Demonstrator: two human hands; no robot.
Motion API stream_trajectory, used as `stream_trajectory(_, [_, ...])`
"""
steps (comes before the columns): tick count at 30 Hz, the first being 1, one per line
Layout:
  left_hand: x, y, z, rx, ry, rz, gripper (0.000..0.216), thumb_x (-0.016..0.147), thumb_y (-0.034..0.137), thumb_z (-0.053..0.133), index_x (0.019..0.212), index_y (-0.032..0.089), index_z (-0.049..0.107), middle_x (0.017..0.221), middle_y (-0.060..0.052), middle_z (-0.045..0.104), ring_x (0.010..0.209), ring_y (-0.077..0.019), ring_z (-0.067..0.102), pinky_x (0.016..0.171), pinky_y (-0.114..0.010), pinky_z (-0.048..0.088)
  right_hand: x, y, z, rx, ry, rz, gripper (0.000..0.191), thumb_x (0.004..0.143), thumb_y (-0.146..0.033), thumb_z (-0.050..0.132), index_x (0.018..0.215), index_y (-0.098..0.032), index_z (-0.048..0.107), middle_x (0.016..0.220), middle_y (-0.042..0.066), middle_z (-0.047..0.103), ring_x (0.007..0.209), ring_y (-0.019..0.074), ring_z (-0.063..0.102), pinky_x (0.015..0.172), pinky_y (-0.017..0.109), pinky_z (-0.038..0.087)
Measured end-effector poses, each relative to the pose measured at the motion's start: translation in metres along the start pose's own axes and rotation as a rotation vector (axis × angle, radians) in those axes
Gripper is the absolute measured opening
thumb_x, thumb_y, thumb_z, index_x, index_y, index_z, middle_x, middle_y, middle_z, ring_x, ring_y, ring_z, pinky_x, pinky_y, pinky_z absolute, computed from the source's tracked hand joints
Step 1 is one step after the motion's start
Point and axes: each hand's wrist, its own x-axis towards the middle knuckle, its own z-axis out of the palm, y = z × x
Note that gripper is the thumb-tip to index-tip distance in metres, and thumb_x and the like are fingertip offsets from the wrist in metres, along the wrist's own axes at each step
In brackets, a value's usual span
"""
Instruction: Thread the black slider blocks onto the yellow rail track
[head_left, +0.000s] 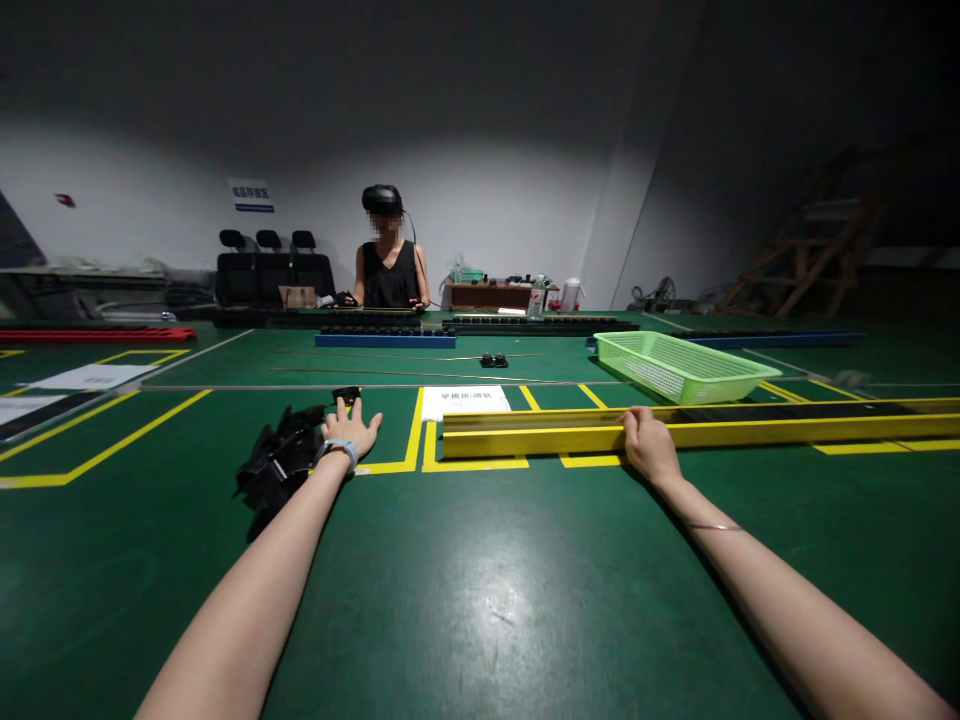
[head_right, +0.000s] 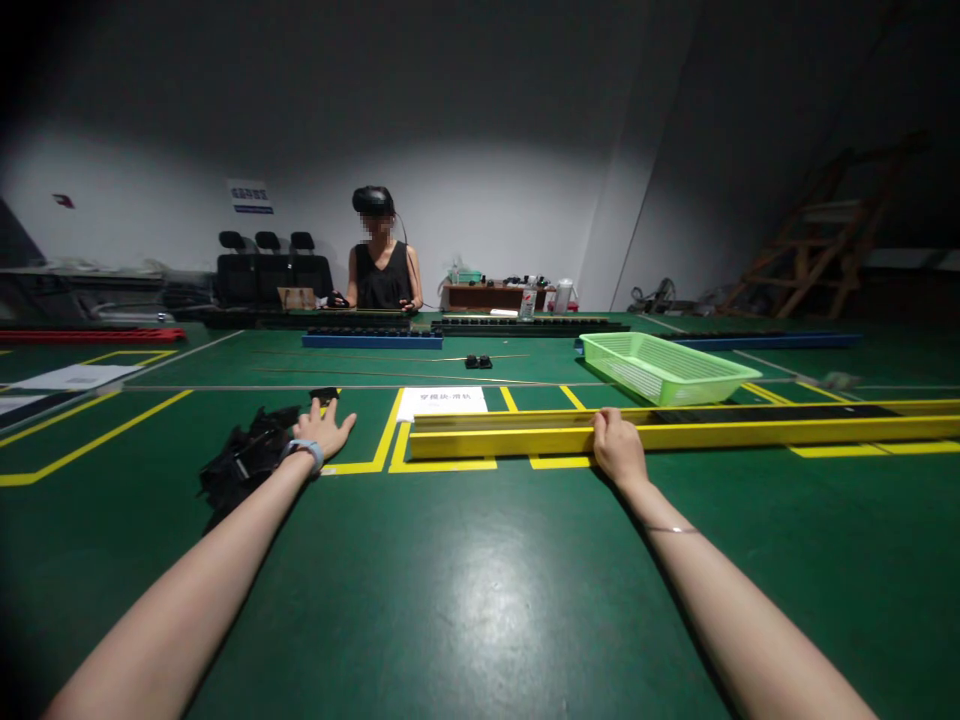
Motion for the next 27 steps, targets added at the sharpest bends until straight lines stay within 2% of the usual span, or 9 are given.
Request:
stream_trajectory(4, [0.004, 0.004, 0.002, -0.019, 0.015, -0.051, 0.079, 0.077, 0.068, 0.032, 0.143, 0.023, 0.03, 0.152, -0.014, 0.019, 0.124, -0.0426, 0.034, 0.096, -0.055, 0.027, 0.0, 0.0, -0.001, -0.066, -0.014, -0.054, 0.035, 0.093, -0.041, 0.026, 0.102, -0.016, 0.049, 0.086, 0.012, 0.066, 0.078, 0.0251, 0.06, 0.078, 0.037, 0.039])
stream_trajectory(11, [0.011, 0.006, 0.003, -0.031, 0.002, -0.091, 0.082, 0.076, 0.07, 0.029, 0.144, 0.024, 0.026, 0.153, -0.011, 0.016, 0.123, -0.0424, 0.033, 0.095, -0.055, 0.028, 0.0, -0.008, -0.006, -0.084, -0.044, -0.066, 0.036, 0.095, -0.04, 0.023, 0.099, -0.017, 0.05, 0.085, 0.012, 0.066, 0.08, 0.0248, 0.061, 0.08, 0.036, 0.039])
stream_trajectory(17, [0.009, 0.006, 0.003, -0.035, 0.028, -0.066, 0.078, 0.08, 0.066, 0.026, 0.144, 0.022, 0.025, 0.149, -0.012, 0.027, 0.121, -0.041, 0.034, 0.096, -0.053, 0.028, 0.0, -0.01, -0.007, -0.083, -0.026, -0.088, 0.037, 0.095, -0.039, 0.021, 0.098, -0.017, 0.051, 0.084, 0.012, 0.066, 0.077, 0.0246, 0.06, 0.078, 0.037, 0.039])
stream_trajectory(22, [0.002, 0.009, -0.001, -0.023, 0.139, -0.051, 0.071, 0.082, 0.06, 0.031, 0.14, 0.018, 0.034, 0.126, -0.02, 0.045, 0.111, -0.036, 0.043, 0.091, -0.048, 0.034, 0.0, -0.009, -0.006, -0.076, -0.026, -0.092, 0.036, 0.095, -0.038, 0.022, 0.099, -0.017, 0.051, 0.084, 0.012, 0.066, 0.079, 0.025, 0.061, 0.08, 0.037, 0.039])
stream_trajectory(24, [-0.001, 0.01, -0.003, -0.024, 0.179, -0.048, 0.068, 0.082, 0.059, 0.034, 0.137, 0.018, 0.039, 0.124, -0.02, 0.044, 0.11, -0.0349, 0.043, 0.09, -0.045, 0.036, 0.0, -0.009, -0.006, -0.078, -0.032, -0.087, 0.035, 0.095, -0.038, 0.023, 0.098, -0.017, 0.051, 0.083, 0.012, 0.066, 0.079, 0.025, 0.061, 0.08, 0.037, 0.039])
stream_trajectory(27, [-0.003, 0.011, -0.004, -0.019, 0.201, -0.054, 0.065, 0.082, 0.057, 0.038, 0.137, 0.022, 0.039, 0.138, -0.018, 0.032, 0.116, -0.035, 0.039, 0.092, -0.045, 0.035, 0.001, -0.01, -0.006, -0.072, -0.036, -0.08, 0.034, 0.094, -0.037, 0.024, 0.097, -0.017, 0.051, 0.082, 0.012, 0.066, 0.079, 0.0251, 0.061, 0.08, 0.037, 0.039])
